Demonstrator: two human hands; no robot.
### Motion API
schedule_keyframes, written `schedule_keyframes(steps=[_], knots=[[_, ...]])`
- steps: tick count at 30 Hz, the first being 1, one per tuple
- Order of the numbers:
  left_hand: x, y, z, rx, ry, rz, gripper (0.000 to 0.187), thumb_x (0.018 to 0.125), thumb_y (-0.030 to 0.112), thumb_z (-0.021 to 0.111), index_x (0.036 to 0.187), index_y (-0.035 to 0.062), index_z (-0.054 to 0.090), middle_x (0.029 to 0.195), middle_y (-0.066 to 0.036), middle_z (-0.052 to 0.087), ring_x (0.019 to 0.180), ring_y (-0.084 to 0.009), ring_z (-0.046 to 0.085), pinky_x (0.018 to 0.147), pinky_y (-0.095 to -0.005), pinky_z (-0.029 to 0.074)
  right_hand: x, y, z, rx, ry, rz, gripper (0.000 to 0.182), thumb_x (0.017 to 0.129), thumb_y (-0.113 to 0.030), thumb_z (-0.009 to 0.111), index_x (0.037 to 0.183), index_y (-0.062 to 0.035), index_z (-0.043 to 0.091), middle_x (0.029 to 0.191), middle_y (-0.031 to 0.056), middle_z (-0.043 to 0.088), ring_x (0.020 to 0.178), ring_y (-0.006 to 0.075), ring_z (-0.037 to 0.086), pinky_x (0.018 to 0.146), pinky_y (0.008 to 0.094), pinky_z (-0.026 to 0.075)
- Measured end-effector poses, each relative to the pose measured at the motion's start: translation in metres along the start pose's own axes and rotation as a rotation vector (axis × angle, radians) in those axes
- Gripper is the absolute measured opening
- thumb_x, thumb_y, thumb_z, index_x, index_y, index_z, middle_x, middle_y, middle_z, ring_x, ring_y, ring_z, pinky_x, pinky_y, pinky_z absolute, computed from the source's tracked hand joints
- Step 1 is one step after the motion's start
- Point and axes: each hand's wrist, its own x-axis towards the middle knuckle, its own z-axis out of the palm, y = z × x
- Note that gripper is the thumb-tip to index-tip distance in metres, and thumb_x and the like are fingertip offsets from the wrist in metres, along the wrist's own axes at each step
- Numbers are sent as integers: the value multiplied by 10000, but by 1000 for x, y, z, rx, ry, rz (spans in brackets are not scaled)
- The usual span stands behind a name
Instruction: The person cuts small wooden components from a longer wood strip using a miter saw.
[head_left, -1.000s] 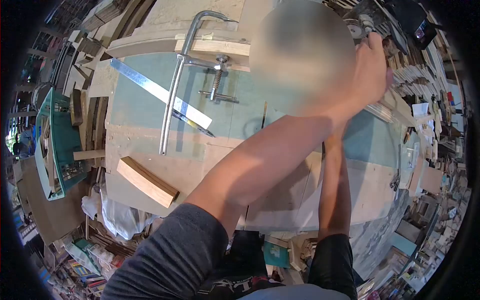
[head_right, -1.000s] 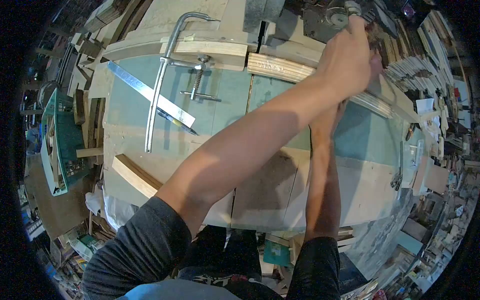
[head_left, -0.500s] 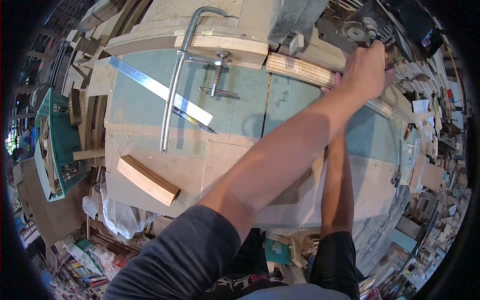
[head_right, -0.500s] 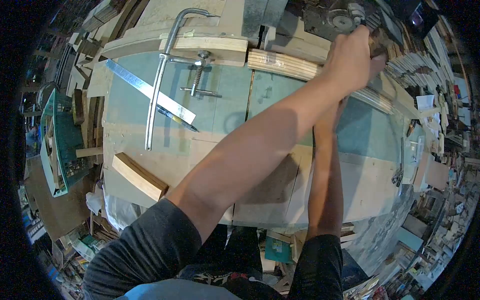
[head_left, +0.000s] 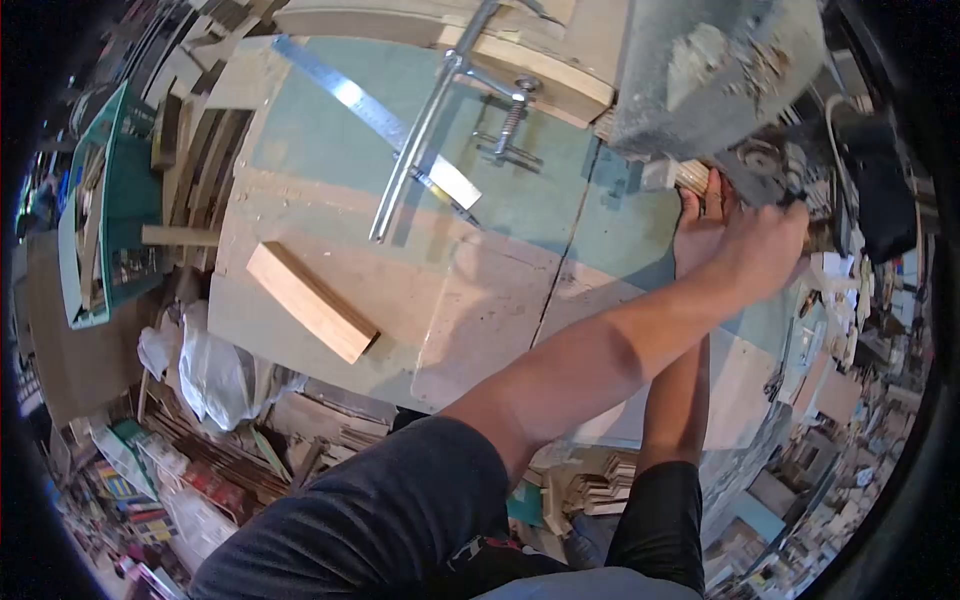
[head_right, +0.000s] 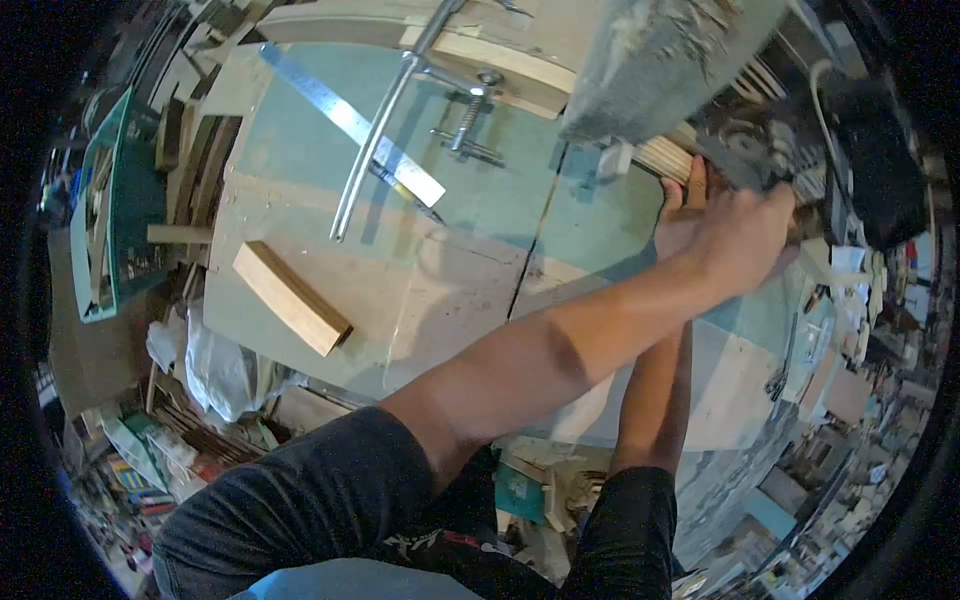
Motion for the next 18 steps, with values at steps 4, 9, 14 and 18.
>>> schedule_keyframes(steps=[4, 9, 14, 18], knots=[[-21, 7, -7, -29, -28, 12, 300, 813, 163, 757, 992, -12, 592, 851, -274, 696, 829, -476, 698, 748, -547, 562, -2, 5, 0, 107, -8, -12, 405, 946, -335, 613, 1279, -107, 652, 1324, 158, 621, 1164, 377, 579, 1014, 484, 451], [-40, 6, 7, -76, 21, 55, 315, 764, 134, 761, 969, -17, 576, 785, -251, 689, 783, -462, 703, 717, -551, 558, -7, 11, 15, 213, -15, -17, 407, 944, -329, 618, 1281, -104, 651, 1328, 159, 619, 1170, 379, 575, 1021, 485, 445], [-62, 8, 11, -71, 2, 83, 261, 820, 104, 683, 985, -46, 546, 753, -271, 667, 731, -474, 684, 652, -557, 546, -8, 7, 9, 219, -26, -26, 408, 942, -323, 623, 1283, -102, 650, 1333, 160, 616, 1176, 381, 572, 1027, 486, 440], [-80, 13, 12, -68, 36, 94, 239, 826, 109, 670, 958, -45, 544, 727, -269, 665, 721, -471, 686, 641, -555, 547, -11, 12, 13, 260, -25, -18, 409, 940, -318, 627, 1285, -100, 649, 1337, 161, 614, 1181, 383, 569, 1032, 487, 435]])
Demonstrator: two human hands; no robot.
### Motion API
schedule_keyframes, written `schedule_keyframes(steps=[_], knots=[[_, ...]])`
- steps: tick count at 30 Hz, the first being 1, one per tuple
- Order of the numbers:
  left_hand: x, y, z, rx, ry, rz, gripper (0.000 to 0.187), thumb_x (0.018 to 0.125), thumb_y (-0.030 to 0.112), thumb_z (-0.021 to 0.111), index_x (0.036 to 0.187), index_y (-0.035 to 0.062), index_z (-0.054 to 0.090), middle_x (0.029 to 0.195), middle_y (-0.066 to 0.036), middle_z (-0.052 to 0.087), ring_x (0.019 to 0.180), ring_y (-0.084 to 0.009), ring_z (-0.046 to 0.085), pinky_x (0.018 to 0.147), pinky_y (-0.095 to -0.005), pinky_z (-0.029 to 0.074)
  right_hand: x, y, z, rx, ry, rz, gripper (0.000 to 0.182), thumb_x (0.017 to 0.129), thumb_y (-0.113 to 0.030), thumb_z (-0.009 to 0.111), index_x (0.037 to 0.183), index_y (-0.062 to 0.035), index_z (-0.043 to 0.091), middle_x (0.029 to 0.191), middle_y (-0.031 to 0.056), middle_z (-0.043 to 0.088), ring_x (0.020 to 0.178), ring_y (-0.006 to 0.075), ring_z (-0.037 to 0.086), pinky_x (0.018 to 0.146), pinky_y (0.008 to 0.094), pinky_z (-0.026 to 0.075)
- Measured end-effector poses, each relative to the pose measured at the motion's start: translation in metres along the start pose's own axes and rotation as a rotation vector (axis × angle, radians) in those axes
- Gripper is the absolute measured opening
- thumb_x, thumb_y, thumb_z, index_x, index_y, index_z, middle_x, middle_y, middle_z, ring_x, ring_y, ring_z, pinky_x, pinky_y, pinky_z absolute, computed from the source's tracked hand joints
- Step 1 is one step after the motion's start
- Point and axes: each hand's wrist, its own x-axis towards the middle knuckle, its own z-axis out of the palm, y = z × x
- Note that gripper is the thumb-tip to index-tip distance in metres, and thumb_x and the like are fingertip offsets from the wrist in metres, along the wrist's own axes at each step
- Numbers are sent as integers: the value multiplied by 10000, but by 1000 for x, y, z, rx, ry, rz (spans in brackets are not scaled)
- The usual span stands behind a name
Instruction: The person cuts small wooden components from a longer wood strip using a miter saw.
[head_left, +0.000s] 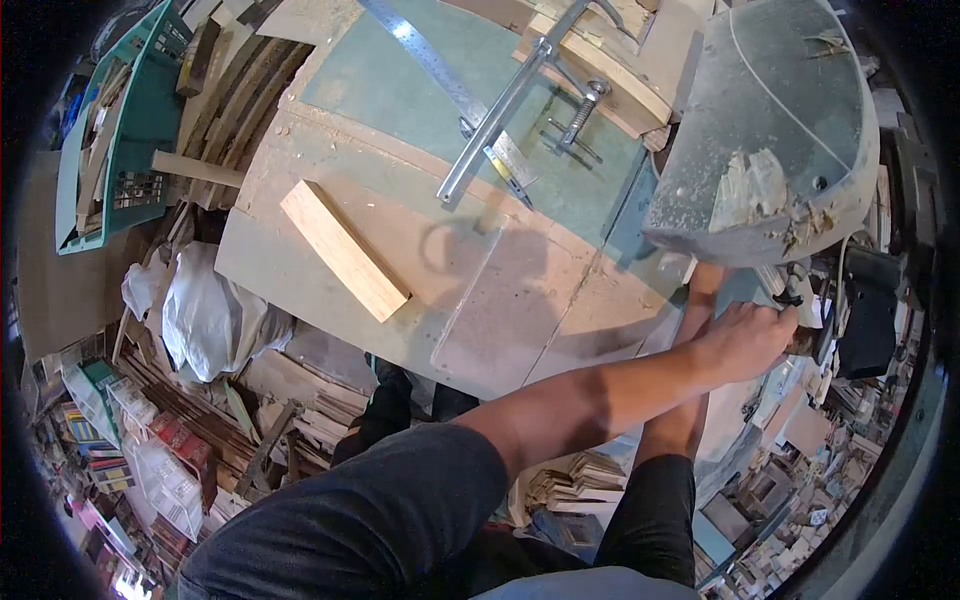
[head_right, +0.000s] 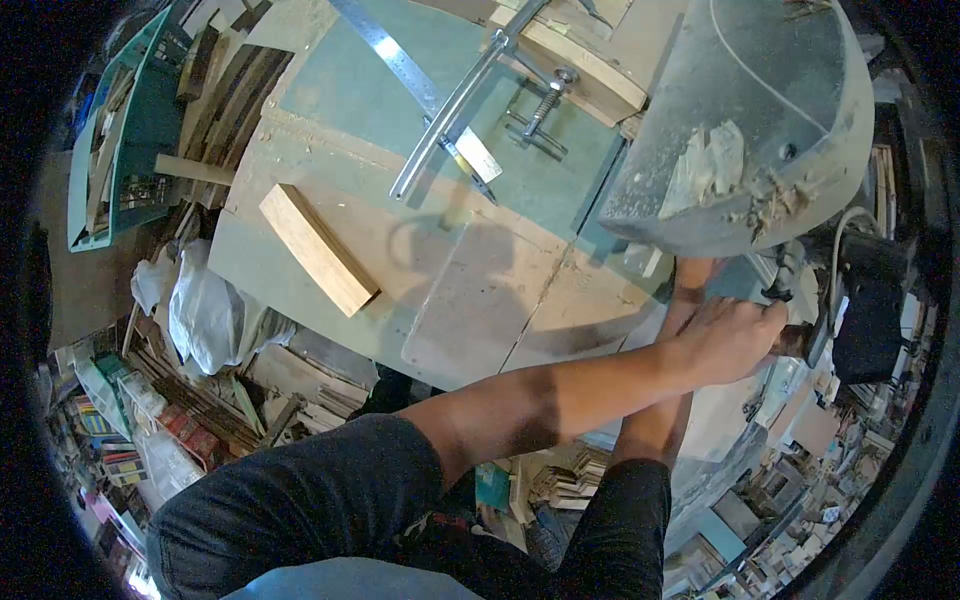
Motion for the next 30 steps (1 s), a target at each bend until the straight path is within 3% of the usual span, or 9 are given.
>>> schedule_keyframes(steps=[10, 13, 18, 22, 23, 27, 28, 30], knots=[[-11, 7, -8, 14, -162, -17, 329, 814, 159, 723, 1000, -39, 536, 747, -263, 675, 743, -480, 687, 670, -550, 554, -1, 7, 1, 59, -13, 23, 412, 935, -306, 636, 1288, -94, 648, 1346, 164, 608, 1193, 387, 562, 1044, 489, 424], [3, 6, -12, 30, -85, 1, 314, 799, 127, 727, 1010, -31, 555, 754, -251, 684, 752, -472, 698, 687, -553, 558, -1, 13, 6, 72, -12, 35, 413, 934, -303, 639, 1290, -93, 647, 1348, 165, 607, 1197, 388, 559, 1047, 489, 420], [50, -3, -17, 17, -185, -123, 301, 812, 129, 719, 1010, -39, 566, 839, -291, 688, 858, -474, 696, 773, -554, 561, 2, 15, 17, 124, -28, 63, 415, 931, -297, 644, 1291, -90, 646, 1353, 166, 604, 1203, 391, 556, 1054, 490, 415], [86, -10, -21, 96, -69, -144, 265, 815, 112, 702, 985, -39, 565, 840, -306, 686, 870, -494, 689, 796, -572, 547, 10, -6, -6, -218, 1, 52, 489, 941, -326, 637, 1373, -99, 599, 1388, 155, 587, 1269, 381, 516, 1122, 485, 354], [95, -11, -23, 99, -93, -143, 265, 815, 112, 702, 985, -39, 565, 840, -306, 686, 870, -494, 689, 796, -572, 547, 8, 0, 3, -148, 30, 25, 524, 942, -342, 636, 1408, -112, 565, 1418, 149, 562, 1296, 372, 498, 1138, 485, 336], [99, -27, -22, 124, -16, -95, 243, 824, 115, 683, 999, -26, 588, 1071, -294, 661, 1025, -460, 654, 859, -521, 532, 1, 22, 33, -37, 252, -82, 568, 940, -352, 648, 1458, -148, 533, 1469, 133, 509, 1352, 355, 458, 1157, 489, 315], [95, -30, -26, 179, 65, -22, 247, 832, 130, 672, 1014, -19, 596, 1174, -284, 635, 1090, -437, 635, 890, -503, 522, 0, 20, 28, 12, 222, -57, 553, 934, -330, 660, 1443, -145, 549, 1454, 131, 521, 1344, 355, 461, 1145, 486, 328], [69, -43, -56, 398, -58, -77, 324, 853, 172, 643, 1117, -10, 594, 1320, -250, 553, 1173, -383, 594, 937, -481, 495, 3, 13, 14, 112, 164, -11, 523, 922, -285, 684, 1413, -139, 580, 1423, 125, 544, 1328, 355, 466, 1122, 481, 355]])
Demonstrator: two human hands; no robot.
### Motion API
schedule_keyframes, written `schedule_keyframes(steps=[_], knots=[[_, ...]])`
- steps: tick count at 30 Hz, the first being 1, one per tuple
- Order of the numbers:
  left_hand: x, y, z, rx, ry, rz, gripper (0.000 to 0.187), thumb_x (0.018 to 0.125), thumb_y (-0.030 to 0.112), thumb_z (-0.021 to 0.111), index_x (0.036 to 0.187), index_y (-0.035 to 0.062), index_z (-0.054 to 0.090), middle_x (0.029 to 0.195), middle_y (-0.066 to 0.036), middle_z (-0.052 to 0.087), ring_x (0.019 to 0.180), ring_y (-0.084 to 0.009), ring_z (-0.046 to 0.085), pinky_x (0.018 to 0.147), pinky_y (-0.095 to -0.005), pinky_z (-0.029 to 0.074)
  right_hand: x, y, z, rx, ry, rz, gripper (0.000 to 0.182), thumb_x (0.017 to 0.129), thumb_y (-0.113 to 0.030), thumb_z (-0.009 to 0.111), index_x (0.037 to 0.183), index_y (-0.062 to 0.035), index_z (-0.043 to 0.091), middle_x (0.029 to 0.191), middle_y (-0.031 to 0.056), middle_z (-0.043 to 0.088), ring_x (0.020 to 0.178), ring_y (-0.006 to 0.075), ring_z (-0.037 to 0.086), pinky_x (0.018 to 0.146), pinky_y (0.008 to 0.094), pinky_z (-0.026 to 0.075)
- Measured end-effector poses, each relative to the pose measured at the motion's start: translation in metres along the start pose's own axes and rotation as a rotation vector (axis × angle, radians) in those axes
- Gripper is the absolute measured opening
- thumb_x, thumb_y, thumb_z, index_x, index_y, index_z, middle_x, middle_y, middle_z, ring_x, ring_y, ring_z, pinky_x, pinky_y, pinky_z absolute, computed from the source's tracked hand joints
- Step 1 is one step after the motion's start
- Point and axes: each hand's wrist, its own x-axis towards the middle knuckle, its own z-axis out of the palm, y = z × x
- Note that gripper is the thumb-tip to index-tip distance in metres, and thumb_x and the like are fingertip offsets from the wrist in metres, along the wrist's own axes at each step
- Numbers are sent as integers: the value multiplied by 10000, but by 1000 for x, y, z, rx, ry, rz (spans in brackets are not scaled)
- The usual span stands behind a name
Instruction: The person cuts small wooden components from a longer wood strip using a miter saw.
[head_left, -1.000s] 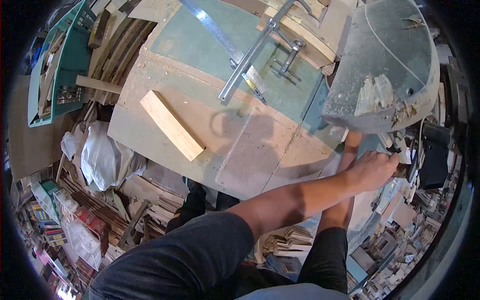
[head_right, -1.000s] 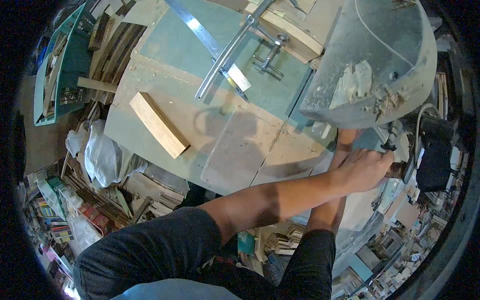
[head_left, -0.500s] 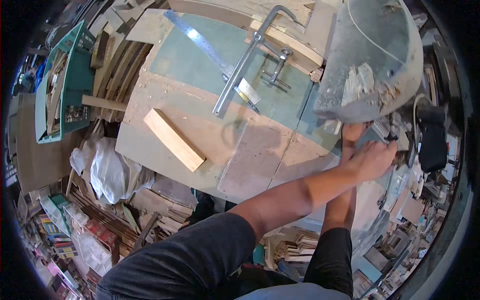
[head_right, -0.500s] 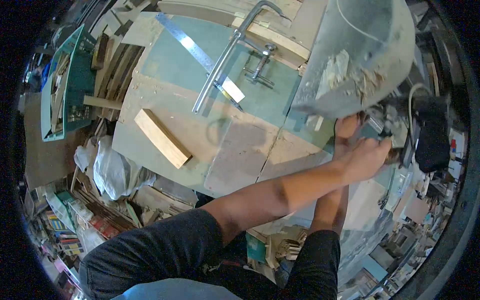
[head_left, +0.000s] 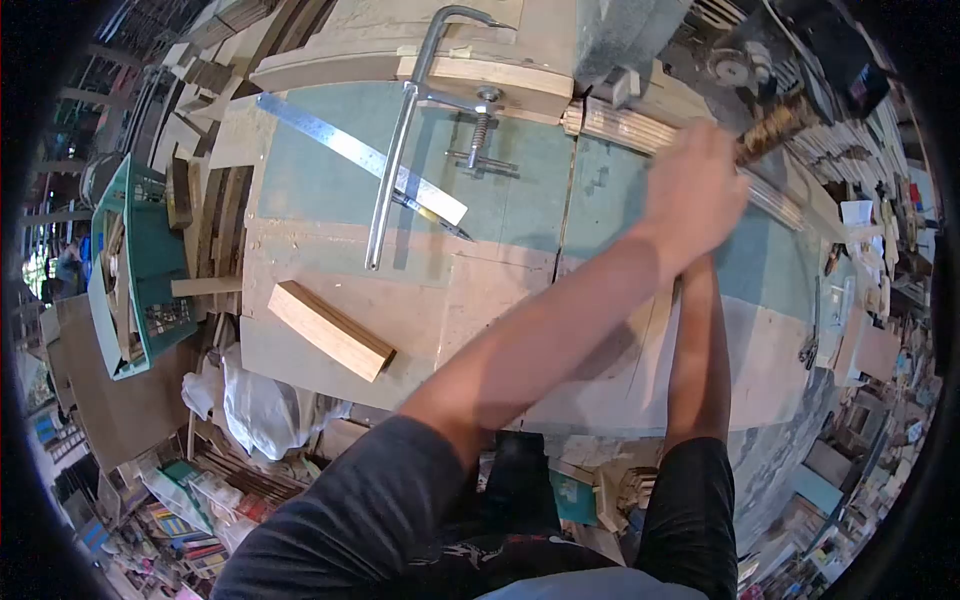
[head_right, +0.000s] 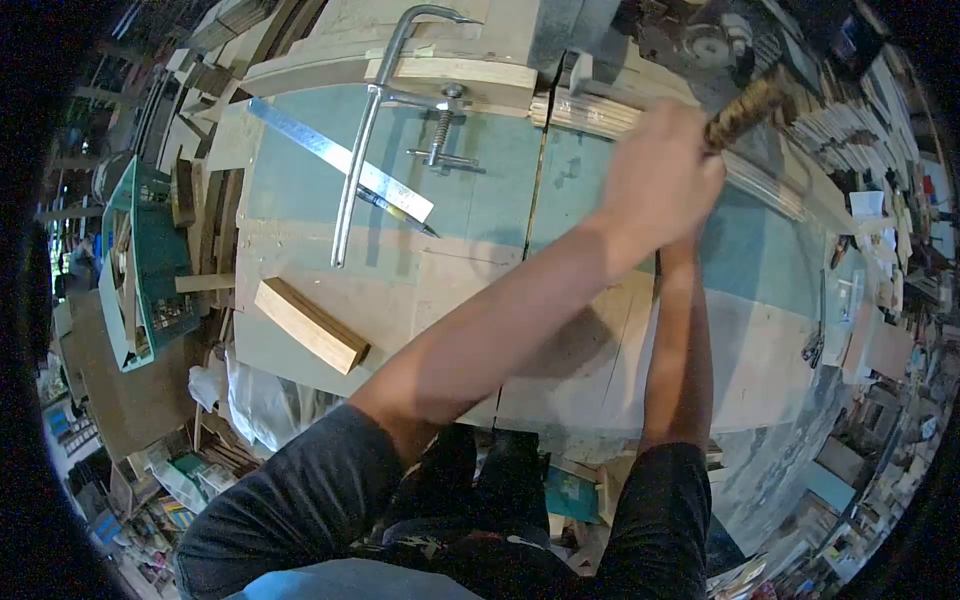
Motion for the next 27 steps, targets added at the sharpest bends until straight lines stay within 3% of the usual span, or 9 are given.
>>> schedule_keyframes(steps=[2, 7, 11, 14, 17, 19, 22, 24, 27], knots=[[-26, -38, -15, 165, 89, -50, 442, 854, 187, 677, 1228, -16, 556, 1304, -262, 538, 1097, -442, 610, 921, -516, 502, 4, -11, -8, 104, -53, 57, 495, 909, -240, 709, 1383, -133, 611, 1393, 119, 566, 1312, 355, 471, 1098, 475, 381], [-57, -90, -53, 515, 17, -91, 613, 844, 174, 707, 1381, -4, 470, 1349, -260, 478, 1084, -439, 618, 862, -480, 528, 6, -17, -9, 80, -48, 122, 556, 864, -254, 766, 1391, -163, 611, 1367, 104, 575, 1261, 345, 503, 1106, 456, 387], [-85, -92, -63, 383, 111, -24, 658, 834, 155, 739, 1398, 2, 435, 1291, -246, 481, 1053, -436, 618, 843, -475, 536, 3, -16, -9, 65, -51, 110, 529, 881, -293, 742, 1379, -167, 615, 1355, 104, 565, 1261, 359, 493, 1088, 474, 400], [-76, -98, -61, 332, 231, -38, 639, 834, 143, 756, 1384, 25, 453, 1219, -241, 486, 1017, -427, 614, 818, -492, 542, 4, -17, -7, 58, -42, 102, 534, 882, -305, 742, 1381, -168, 610, 1352, 99, 563, 1264, 359, 490, 1094, 476, 400], [-59, -97, -61, 425, 190, -165, 547, 866, 166, 734, 1339, 52, 484, 1197, -227, 495, 1011, -418, 611, 806, -503, 546, 4, -16, -7, 27, -40, 93, 552, 882, -314, 742, 1395, -173, 594, 1346, 97, 563, 1266, 360, 488, 1099, 478, 399], [-54, -104, -59, 445, 87, -211, 386, 894, 169, 703, 1226, 54, 541, 1135, -199, 515, 1017, -415, 614, 796, -503, 552, 5, -18, -9, 6, -50, 85, 565, 882, -319, 742, 1406, -175, 584, 1343, 97, 564, 1267, 360, 486, 1100, 479, 398], [-60, -111, -57, 503, -19, -207, 270, 906, 173, 682, 1114, 40, 574, 1075, -172, 532, 1015, -408, 617, 792, -501, 554, 8, -20, -16, 11, -45, 91, 560, 881, -282, 744, 1403, -170, 574, 1345, 105, 561, 1266, 363, 489, 1095, 481, 405], [-75, -109, -60, 500, -30, -197, 255, 899, 177, 687, 1080, 30, 584, 1064, -170, 536, 995, -396, 621, 770, -495, 550, 12, -16, -28, 6, -197, 108, 535, 876, -233, 747, 1378, -156, 579, 1350, 120, 555, 1269, 368, 492, 1088, 483, 412], [-100, -101, -74, 490, -40, -102, 266, 882, 194, 702, 1056, 20, 600, 1093, -167, 549, 997, -370, 618, 768, -475, 528, 2, 10, -35, -10, -206, 91, 515, 869, -193, 749, 1353, -141, 584, 1351, 132, 552, 1277, 374, 492, 1087, 483, 419]])
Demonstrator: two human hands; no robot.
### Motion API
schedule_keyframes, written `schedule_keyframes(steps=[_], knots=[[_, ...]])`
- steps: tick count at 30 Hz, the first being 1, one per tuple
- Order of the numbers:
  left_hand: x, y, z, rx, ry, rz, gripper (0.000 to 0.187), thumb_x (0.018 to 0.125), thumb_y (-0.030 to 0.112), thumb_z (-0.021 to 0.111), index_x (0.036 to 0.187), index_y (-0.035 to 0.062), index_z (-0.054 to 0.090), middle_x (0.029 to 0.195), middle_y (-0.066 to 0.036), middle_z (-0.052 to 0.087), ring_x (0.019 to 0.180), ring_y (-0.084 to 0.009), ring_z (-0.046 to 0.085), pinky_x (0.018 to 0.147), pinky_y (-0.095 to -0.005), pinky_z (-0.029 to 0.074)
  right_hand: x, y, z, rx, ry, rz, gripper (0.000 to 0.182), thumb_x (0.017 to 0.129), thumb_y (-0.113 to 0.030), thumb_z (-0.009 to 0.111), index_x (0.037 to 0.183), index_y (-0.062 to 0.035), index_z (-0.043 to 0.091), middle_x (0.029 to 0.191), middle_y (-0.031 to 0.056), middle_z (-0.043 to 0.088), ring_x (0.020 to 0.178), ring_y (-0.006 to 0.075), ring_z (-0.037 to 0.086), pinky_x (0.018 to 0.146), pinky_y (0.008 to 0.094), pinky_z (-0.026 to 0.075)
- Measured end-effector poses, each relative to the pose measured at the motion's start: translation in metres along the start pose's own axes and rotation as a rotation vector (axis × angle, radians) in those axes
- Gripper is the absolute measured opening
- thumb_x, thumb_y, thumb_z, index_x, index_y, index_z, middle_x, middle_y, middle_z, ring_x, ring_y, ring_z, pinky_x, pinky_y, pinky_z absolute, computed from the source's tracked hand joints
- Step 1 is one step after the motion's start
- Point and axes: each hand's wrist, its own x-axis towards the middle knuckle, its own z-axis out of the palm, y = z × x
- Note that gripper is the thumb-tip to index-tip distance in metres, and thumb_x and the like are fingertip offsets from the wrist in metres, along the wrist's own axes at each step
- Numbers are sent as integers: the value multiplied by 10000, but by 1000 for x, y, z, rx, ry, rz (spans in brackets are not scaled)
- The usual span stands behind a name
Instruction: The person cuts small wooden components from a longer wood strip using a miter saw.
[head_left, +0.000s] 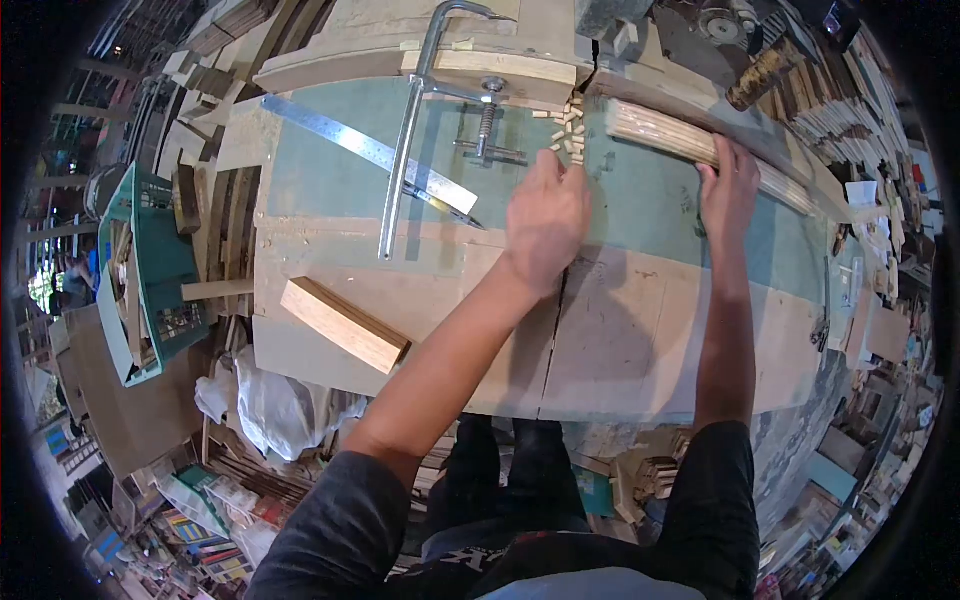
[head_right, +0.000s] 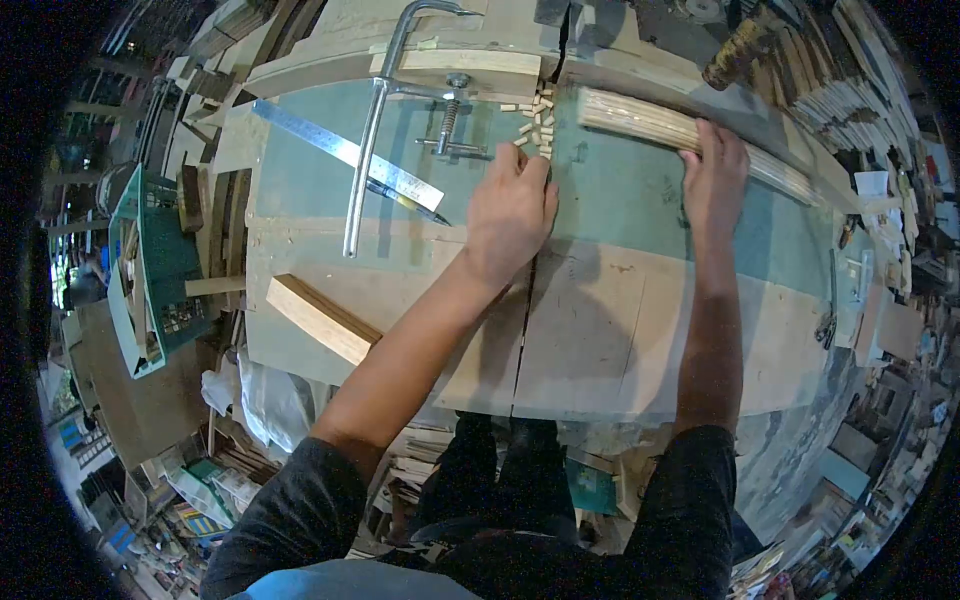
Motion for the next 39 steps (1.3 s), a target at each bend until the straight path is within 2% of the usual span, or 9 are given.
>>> schedule_keyframes(steps=[4, 11, 14, 17, 19, 23, 25, 30, 39], knots=[[11, 8, -3, 93, 160, 221, 358, 883, 307, 695, 1114, 42, 625, 1238, -155, 562, 1106, -319, 563, 891, -440, 440, -15, 33, 7, -74, 81, 23, 510, 889, -192, 725, 1371, -133, 568, 1363, 142, 543, 1308, 367, 472, 1116, 484, 398], [66, 10, 44, 424, 209, 125, 528, 912, 467, 610, 1217, 37, 617, 1381, -147, 505, 1237, -286, 460, 984, -470, 348, -19, 38, 8, 14, 92, 51, 499, 930, -189, 673, 1408, -142, 538, 1424, 135, 508, 1370, 353, 417, 1174, 489, 327], [54, 26, 18, 418, -72, 64, 580, 901, 464, 626, 1250, 1, 593, 1453, -167, 459, 1308, -302, 423, 1012, -479, 333, -19, 40, 9, 6, 78, 60, 495, 933, -193, 669, 1407, -139, 538, 1426, 129, 509, 1372, 356, 414, 1173, 489, 326], [46, 28, 12, 333, -179, 35, 588, 896, 465, 630, 1245, -7, 592, 1427, -173, 473, 1313, -317, 422, 1027, -485, 337, -21, 40, 10, 2, 75, 70, 492, 935, -195, 665, 1407, -135, 538, 1422, 126, 512, 1371, 355, 415, 1171, 485, 325], [57, 14, 28, 378, 222, 255, 513, 890, 437, 640, 1170, 8, 610, 1256, -166, 538, 1232, -323, 463, 1026, -503, 355, -20, 39, 10, -3, 85, 75, 491, 936, -196, 663, 1407, -134, 537, 1420, 124, 513, 1369, 353, 417, 1170, 482, 326], [58, 4, 33, 410, 232, 284, 451, 897, 401, 646, 1128, 16, 602, 1130, -165, 555, 1193, -342, 490, 1033, -512, 371, -18, 41, 7, -41, 69, 40, 503, 934, -231, 676, 1412, -154, 536, 1411, 112, 519, 1338, 338, 440, 1128, 488, 362], [46, 5, 20, 347, -73, 98, 413, 906, 380, 650, 1098, 18, 598, 1099, -180, 559, 1210, -366, 501, 1043, -524, 376, -10, 32, 3, -35, 59, 24, 510, 931, -246, 681, 1415, -173, 536, 1404, 99, 524, 1326, 330, 449, 1106, 510, 376], [30, 14, 4, 345, -70, 243, 339, 906, 341, 655, 1038, 35, 596, 1088, -176, 552, 1184, -370, 524, 1084, -526, 367, 4, -22, 3, 11, -50, 105, 479, 920, -282, 687, 1386, -290, 576, 1370, 18, 550, 1316, 296, 463, 1027, 596, 389], [11, -12, -8, 386, -91, 427, 317, 841, 285, 723, 988, 36, 591, 1077, -159, 554, 1132, -348, 529, 1069, -496, 384, 11, -52, 13, 54, -37, 143, 484, 920, -353, 686, 1389, -291, 588, 1412, 12, 526, 1340, 298, 441, 1029, 605, 378]])
